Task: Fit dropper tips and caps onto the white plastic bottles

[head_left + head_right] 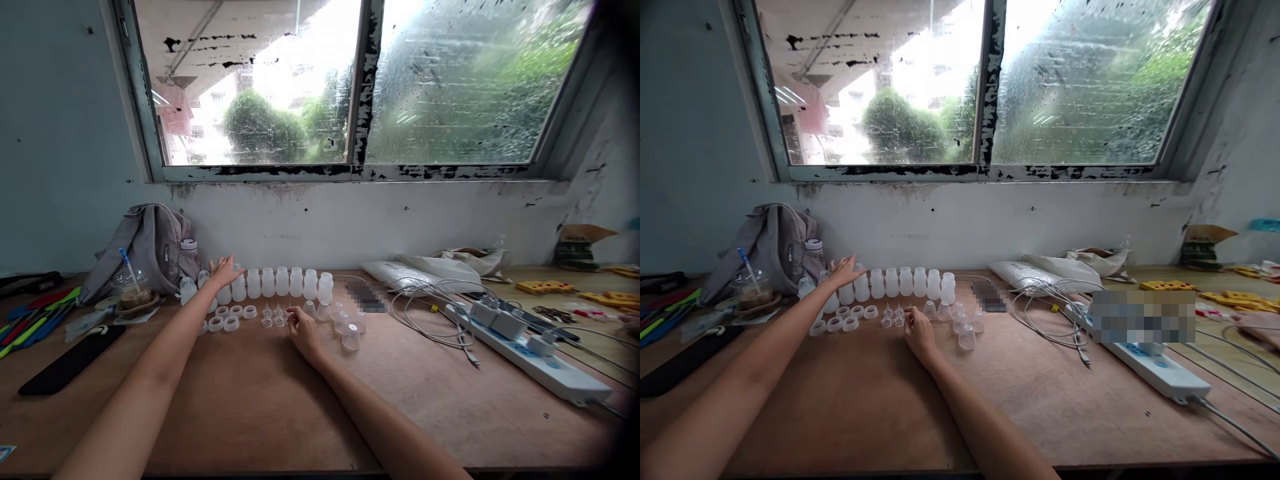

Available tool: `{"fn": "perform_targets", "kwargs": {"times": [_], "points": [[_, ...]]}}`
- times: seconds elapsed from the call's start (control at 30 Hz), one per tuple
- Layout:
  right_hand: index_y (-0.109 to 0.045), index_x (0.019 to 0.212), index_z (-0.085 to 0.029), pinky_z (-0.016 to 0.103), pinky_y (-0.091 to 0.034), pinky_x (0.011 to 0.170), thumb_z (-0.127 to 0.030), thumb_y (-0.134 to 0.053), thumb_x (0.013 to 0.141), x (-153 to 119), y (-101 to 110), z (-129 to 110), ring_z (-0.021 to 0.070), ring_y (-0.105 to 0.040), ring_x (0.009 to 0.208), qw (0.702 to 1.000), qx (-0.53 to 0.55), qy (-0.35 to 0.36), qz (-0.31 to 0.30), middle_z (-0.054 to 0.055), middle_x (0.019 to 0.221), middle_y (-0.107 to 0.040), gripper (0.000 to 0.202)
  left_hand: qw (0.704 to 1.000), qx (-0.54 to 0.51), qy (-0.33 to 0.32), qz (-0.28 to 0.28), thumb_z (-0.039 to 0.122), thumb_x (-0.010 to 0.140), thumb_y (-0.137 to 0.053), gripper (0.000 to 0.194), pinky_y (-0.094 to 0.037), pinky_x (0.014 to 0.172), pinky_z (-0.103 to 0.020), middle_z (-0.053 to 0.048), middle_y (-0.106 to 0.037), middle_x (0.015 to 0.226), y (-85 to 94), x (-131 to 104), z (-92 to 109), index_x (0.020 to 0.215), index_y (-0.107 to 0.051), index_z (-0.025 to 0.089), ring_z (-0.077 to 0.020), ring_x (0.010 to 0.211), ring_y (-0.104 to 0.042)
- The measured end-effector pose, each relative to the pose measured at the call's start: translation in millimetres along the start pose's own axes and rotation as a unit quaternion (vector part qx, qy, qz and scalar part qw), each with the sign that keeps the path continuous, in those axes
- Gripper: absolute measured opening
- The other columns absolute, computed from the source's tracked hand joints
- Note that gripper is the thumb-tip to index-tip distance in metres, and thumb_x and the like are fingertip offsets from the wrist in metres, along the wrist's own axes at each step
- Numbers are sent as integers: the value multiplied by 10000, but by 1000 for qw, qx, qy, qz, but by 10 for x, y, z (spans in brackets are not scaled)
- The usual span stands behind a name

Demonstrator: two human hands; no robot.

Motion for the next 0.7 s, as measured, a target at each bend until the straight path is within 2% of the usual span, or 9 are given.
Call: {"fn": "perform_targets", "kwargs": {"times": [0.07, 0.13, 0.23, 0.33, 0.4, 0.5, 0.57, 0.63, 0.7], "points": [[-528, 892, -170, 230, -391, 604, -138, -368, 730, 20, 11, 54, 136, -533, 643, 1000, -9, -24, 1, 37, 722, -584, 230, 995, -1, -50, 84, 402, 747, -406, 463, -174, 932, -451, -128, -463, 1189, 69, -150, 87, 1149, -420, 173, -274, 1125, -351], [-526, 894, -169, 232, -389, 608, -133, -372, 717, 33, 16, 100, 140, -537, 657, 999, -22, -47, -3, 40, 735, -583, 237, 986, -7, -115, 122, 366, 765, -391, 376, -236, 903, -398, -107, -523, 1098, 99, -369, 174, 1081, -471, 177, -242, 1043, -423], [-517, 920, -165, 237, -380, 621, -138, -384, 709, 38, 12, 141, 148, -540, 691, 995, -52, -79, -13, 50, 765, -582, 251, 979, 16, -190, 78, 378, 739, -431, 262, -295, 833, -368, -90, -573, 927, 34, -775, 225, 844, -564, 178, -240, 939, -467], [-491, 986, -145, 250, -369, 643, -191, -432, 710, 34, -6, 170, 166, -539, 733, 989, -89, -115, -36, 65, 790, -581, 285, 981, 42, -186, 42, 418, 710, -461, 265, -310, 800, -376, -88, -571, 845, -103, -1156, 124, 721, -570, 176, -245, 893, -472], [-491, 991, -136, 264, -362, 668, -230, -462, 709, 34, -20, 190, 179, -535, 764, 983, -113, -133, -55, 75, 803, -580, 298, 982, 43, -185, 26, 432, 697, -474, 268, -316, 795, -380, -85, -567, 870, -199, -1337, 12, 711, -565, 181, -243, 896, -472], [-531, 887, -147, 269, -357, 684, -254, -475, 715, 38, -19, 196, 179, -525, 776, 980, -128, -135, -67, 74, 816, -574, 210, 982, 14, -186, 17, 407, 711, -464, 241, -325, 805, -370, -76, -548, 970, -288, -1464, -132, 739, -563, 190, -234, 946, -461], [-539, 832, -155, 258, -361, 666, -266, -473, 725, 35, 0, 160, 163, -517, 748, 985, -115, -114, -58, 59, 792, -564, 168, 982, -17, -188, 11, 391, 719, -458, 221, -328, 819, -364, -65, -526, 1032, -295, -1470, -156, 747, -564, 199, -227, 976, -452], [-540, 836, -161, 246, -364, 654, -278, -466, 740, 19, 16, 81, 146, -507, 723, 993, -86, -61, -53, 44, 766, -551, 169, 980, -55, -194, 7, 382, 723, -457, 208, -331, 830, -358, -53, -513, 1062, -254, -1439, -93, 750, -563, 206, -221, 986, -454], [-547, 844, -173, 242, -362, 666, -283, -476, 745, -14, 12, -22, 138, -497, 735, 996, -59, 11, -71, 36, 774, -545, 164, 974, -102, -202, 10, 371, 732, -454, 195, -338, 835, -343, -46, -528, 1037, -174, -1393, 53, 768, -555, 207, -207, 967, -469]]}}
Point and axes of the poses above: each hand's wrist, its own x-axis towards the middle knuckle, its own y-axis out of the back of the hand, z = x × y, the point moved 2 cm from there along x, towards the middle knuckle
